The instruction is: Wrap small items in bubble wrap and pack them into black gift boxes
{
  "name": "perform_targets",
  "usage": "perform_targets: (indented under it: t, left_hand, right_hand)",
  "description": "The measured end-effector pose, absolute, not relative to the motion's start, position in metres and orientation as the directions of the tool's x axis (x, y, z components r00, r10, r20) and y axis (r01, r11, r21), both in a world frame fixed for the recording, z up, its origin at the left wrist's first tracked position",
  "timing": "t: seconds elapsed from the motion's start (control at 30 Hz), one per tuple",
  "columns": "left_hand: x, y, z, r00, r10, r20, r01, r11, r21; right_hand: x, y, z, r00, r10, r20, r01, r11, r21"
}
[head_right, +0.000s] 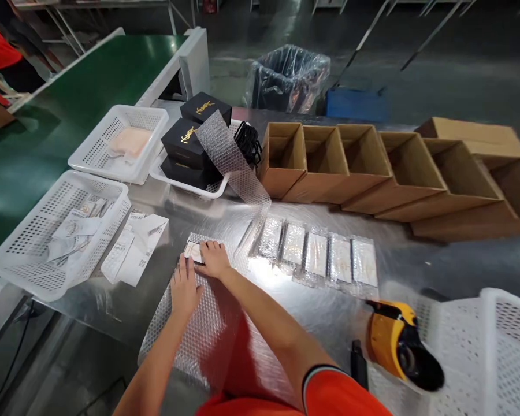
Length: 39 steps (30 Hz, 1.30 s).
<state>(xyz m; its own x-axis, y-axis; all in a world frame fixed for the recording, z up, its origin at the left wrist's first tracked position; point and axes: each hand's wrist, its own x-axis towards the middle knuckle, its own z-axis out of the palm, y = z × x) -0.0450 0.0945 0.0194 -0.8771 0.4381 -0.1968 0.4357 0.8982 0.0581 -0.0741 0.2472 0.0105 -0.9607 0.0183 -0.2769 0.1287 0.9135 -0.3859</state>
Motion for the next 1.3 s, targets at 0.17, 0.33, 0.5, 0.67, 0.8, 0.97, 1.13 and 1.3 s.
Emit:
perform_targets:
  t: [0.17,0.33,0.5,0.67,0.8,0.97,1.13,1.3]
  left_hand:
    - [-0.049,0.103,0.028,-0.812,0.526,-0.254,0.522,0.849,0.089]
    - [-0.055,0.108,0.037,-0.788,0.493,-0.368,0.513,0.857,0.051]
    - [-0.058,0.111,0.044,-0.755,0.488,-0.438,0.538,0.843,0.014]
    - [-0.056,0.108,0.045,-0.753,0.491,-0.437,0.558,0.829,-0.03]
    - [-0.053,0.105,0.04,-0.762,0.493,-0.42,0.557,0.829,-0.038]
    - [-0.05,0.101,0.037,-0.779,0.506,-0.37,0.547,0.837,-0.005]
    - [-0.068,0.099,0.049,-0.795,0.571,-0.203,0.58,0.815,0.021]
    - [-0.103,0.098,0.045,-0.601,0.799,-0.033,0.799,0.601,0.005]
  right_hand:
    - [-0.09,0.28,0.017,-0.949,0.125,-0.289,0.251,0.854,-0.456]
    - [-0.107,0.294,0.013,-0.878,0.25,-0.408,0.392,0.864,-0.315]
    - [-0.123,0.295,0.014,-0.872,0.16,-0.463,0.352,0.862,-0.365]
    - [-0.114,0.29,0.021,-0.902,0.082,-0.424,0.296,0.832,-0.469]
    - [-0.091,0.278,0.027,-0.912,0.074,-0.402,0.279,0.832,-0.479]
    - [-0.069,0.26,0.036,-0.918,0.128,-0.375,0.286,0.868,-0.405]
    - [-0.055,0.244,0.043,-0.943,0.12,-0.31,0.248,0.876,-0.414]
    - [-0.041,0.228,0.035,-0.98,0.06,-0.189,0.129,0.917,-0.379]
